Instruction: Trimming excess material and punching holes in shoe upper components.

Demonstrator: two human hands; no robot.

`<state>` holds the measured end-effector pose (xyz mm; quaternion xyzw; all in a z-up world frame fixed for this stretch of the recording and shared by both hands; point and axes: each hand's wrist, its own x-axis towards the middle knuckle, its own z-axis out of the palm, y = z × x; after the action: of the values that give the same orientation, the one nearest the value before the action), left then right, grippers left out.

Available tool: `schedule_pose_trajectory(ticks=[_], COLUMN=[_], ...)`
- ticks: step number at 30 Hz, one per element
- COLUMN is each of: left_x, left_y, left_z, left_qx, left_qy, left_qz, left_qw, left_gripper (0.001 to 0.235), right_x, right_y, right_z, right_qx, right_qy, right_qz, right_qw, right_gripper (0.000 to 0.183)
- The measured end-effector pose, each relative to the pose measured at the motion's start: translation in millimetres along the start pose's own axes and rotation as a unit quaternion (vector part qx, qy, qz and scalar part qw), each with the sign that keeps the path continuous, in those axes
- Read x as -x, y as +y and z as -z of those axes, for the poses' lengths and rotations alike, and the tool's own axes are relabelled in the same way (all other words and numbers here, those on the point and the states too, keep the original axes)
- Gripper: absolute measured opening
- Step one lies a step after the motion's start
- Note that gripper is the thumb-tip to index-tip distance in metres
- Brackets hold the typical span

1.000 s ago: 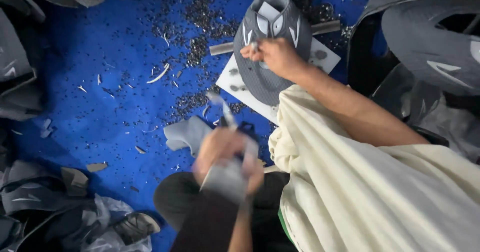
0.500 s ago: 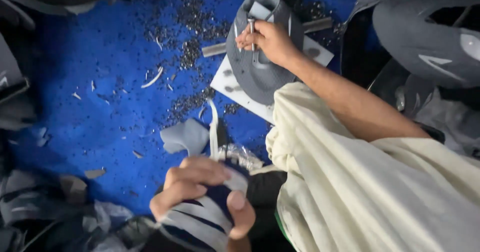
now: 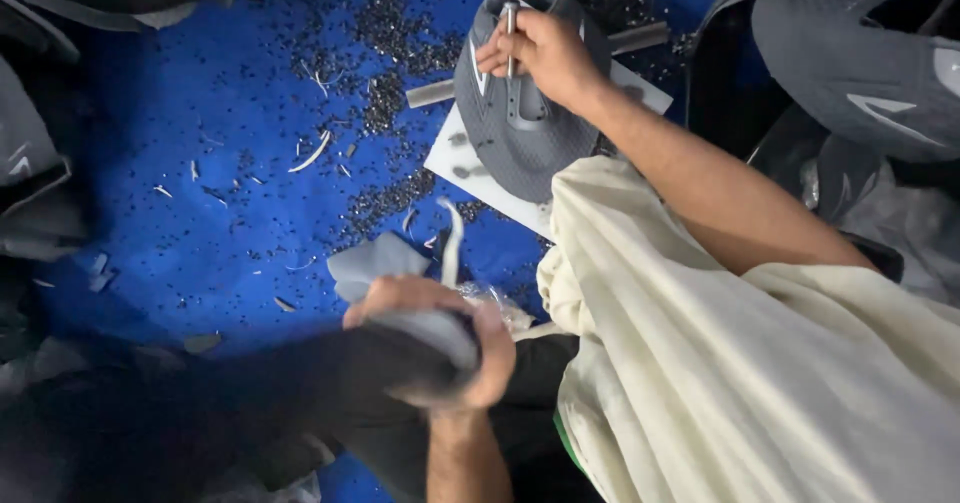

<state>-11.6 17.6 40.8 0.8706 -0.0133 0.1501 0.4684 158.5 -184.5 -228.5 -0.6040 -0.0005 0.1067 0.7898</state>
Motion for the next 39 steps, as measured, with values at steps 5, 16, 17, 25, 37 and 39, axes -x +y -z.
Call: schedule_pose_trajectory(ticks=[5, 16, 17, 25, 37, 39], left_x=[19, -9, -16, 32, -60, -59], left_y=[-87, 3, 12, -104, 52, 1], left_z=[-64, -13, -11, -81, 8, -26], left_qx=[0.145, 0.112, 0.193, -0.114, 0.253, 0.246], left_qy=[-0.05, -0.011, 0.009, -0.104, -0.012, -0.052], left_qz=[0.013, 0.037, -0.007, 0.154, -0.068, -0.164], left_qw=[0.988, 0.993, 0.981, 0.976, 0.965, 0.954], left_gripper=[0.039, 0.041, 0.044, 0.042, 0.043, 0.046], right_x=[27, -10, -11, 2, -20, -12], right_y=[-32, -13, -12, -16, -14, -28], right_z=[-16, 4, 0, 0, 8, -2], right_qx=[0.28, 0.022, 0.051, 0.212, 0.143, 0.186], right_qy=[0.0, 0.063, 0.067, 0.058, 0.069, 0.069], right_qz=[0.209, 0.038, 0.082, 0.157, 0.186, 0.253], right_qw=[0.937, 0.997, 0.993, 0.963, 0.97, 0.947], right_gripper=[0.021, 0.01, 0.007, 0.013, 0.014, 0.018])
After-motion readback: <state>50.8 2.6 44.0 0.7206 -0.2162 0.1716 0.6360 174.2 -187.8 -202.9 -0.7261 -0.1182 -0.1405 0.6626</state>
